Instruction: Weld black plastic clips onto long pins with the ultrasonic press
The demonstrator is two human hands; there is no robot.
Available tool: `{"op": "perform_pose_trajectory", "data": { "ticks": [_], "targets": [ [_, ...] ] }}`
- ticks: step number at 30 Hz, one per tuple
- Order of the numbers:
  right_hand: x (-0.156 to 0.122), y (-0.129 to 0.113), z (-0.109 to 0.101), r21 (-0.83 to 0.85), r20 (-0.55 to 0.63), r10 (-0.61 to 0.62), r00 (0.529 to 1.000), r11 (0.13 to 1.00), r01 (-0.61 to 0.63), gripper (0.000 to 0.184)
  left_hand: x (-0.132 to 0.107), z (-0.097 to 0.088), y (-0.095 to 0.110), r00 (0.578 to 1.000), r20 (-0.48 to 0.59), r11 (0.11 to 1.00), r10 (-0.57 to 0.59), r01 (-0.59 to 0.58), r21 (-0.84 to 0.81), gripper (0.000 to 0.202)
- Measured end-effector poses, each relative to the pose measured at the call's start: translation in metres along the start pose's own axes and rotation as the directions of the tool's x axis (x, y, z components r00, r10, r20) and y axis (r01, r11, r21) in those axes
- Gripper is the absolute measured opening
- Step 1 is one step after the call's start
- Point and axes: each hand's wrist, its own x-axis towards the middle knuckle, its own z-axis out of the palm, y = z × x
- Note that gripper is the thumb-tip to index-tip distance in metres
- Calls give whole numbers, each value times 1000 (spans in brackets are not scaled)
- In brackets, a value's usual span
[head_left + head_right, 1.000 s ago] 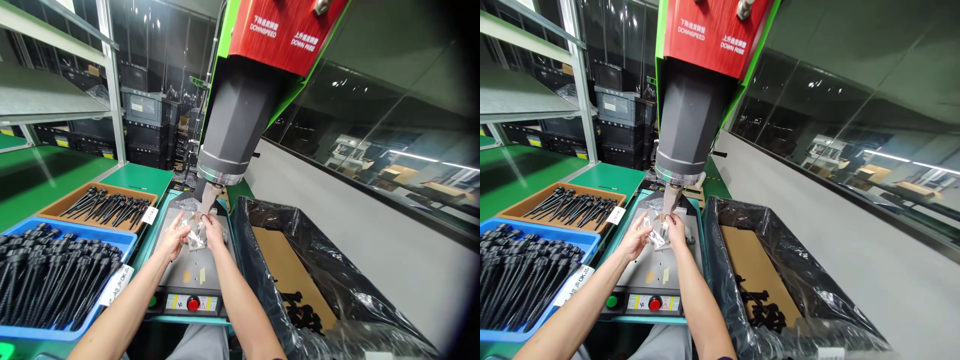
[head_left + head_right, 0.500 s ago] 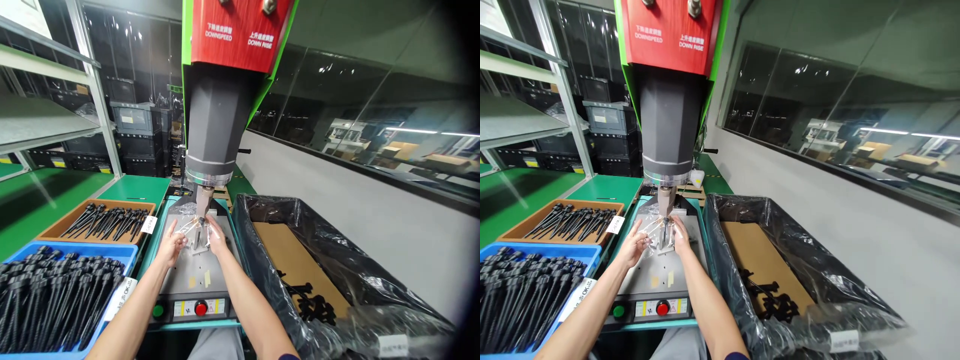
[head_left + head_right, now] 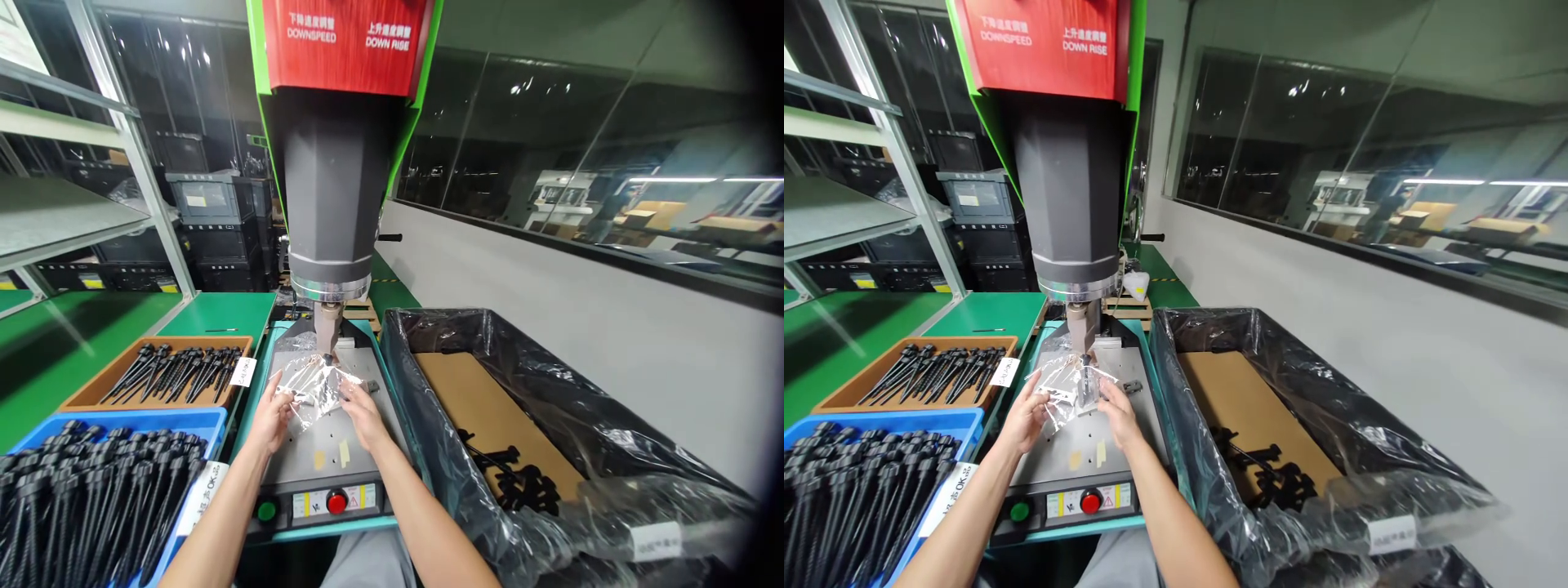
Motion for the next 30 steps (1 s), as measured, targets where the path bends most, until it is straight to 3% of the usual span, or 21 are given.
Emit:
{"op": "perform_pose_trajectory", "data": {
  "ticks": [4, 7, 10, 13, 17, 30],
  "targets": [
    [-8, -13, 6, 131, -101, 23, 995, 991, -10, 48, -4, 3, 1, 999, 34, 999, 39, -39, 5, 90],
    [1, -27, 12, 346, -211, 245, 946, 924, -162, 45, -7, 3, 1, 996, 60, 998, 62, -61, -20, 91],
    [11, -33, 13, 423, -314, 350, 882, 884, -200, 20, -9, 0, 2, 996, 60, 998, 62, -62, -1, 91],
    [11, -30, 10, 385, -377, 261, 889, 917, -106, 18, -11, -4, 4, 997, 54, 998, 58, -60, 23, 89],
    [3, -26, 8, 318, -360, 143, 922, 948, -23, 29, -15, -7, 5, 999, 24, 999, 28, -29, 43, 89],
    [-7, -13, 2, 251, -363, 85, 928, 968, 10, 46, -23, -10, 3, 999, 24, 998, 30, -31, 46, 86]
  ]
}}
